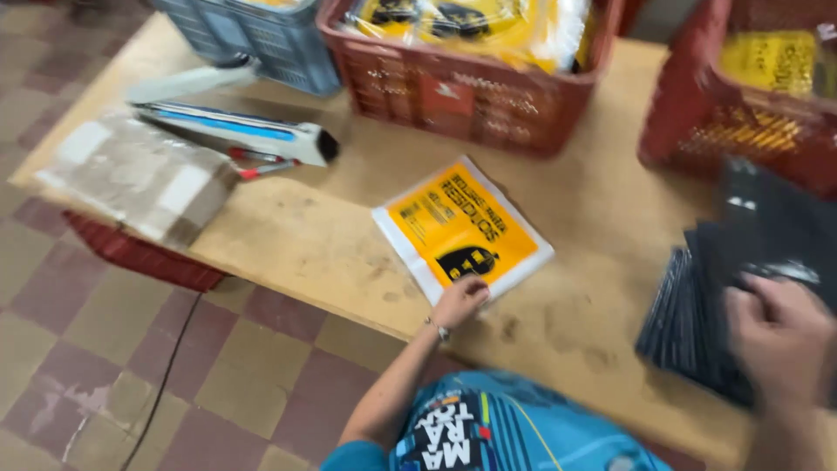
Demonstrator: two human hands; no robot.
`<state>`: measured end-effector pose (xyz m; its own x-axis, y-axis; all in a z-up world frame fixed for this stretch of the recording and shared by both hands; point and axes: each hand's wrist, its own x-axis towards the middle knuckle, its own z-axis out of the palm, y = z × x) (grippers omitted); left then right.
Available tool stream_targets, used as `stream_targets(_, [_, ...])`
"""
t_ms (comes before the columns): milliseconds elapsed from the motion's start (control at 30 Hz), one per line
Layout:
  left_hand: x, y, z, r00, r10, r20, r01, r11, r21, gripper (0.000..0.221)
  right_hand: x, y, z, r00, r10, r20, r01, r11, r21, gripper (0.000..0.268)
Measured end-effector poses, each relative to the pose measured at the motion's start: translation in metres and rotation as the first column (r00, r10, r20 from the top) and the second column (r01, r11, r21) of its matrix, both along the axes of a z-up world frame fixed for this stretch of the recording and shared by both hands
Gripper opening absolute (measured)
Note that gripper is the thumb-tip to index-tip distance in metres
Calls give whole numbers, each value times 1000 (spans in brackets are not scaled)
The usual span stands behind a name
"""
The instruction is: Packaging black plastic bags into labeled plastic sleeves
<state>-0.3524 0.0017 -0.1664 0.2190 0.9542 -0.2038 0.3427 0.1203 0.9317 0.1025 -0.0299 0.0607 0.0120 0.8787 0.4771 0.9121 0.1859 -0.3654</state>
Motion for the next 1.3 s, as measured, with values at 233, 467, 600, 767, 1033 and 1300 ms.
stream_targets(233, [0,26,-37,876,-46,-480,223,921,319,27,-172,-29,-184,945,260,199,-203,942,-267,22])
stream_targets(467, [-2,24,-20,748,-81,-659,272,943,193,21,-147,-1,-203,948,293,120,-176,802,-571,37])
stream_targets(600, [4,32,2,790,-32,-612,185,964,188,16,-118,26,-197,980,-74,186,163,833,-528,63])
stream_targets(767, [44,52,34,804,42,-594,111,969,219,23,-110,38,-213,987,-92,134,154,795,-587,65])
stream_targets(1033, [121,102,-4,755,-16,-656,163,973,164,34,-86,54,-241,997,-75,-14,59,881,-469,56])
stream_targets(1300, [83,64,55,997,69,-22,-47,841,539,8,-38,30,-237,809,-128,-574,-309,739,-599,14])
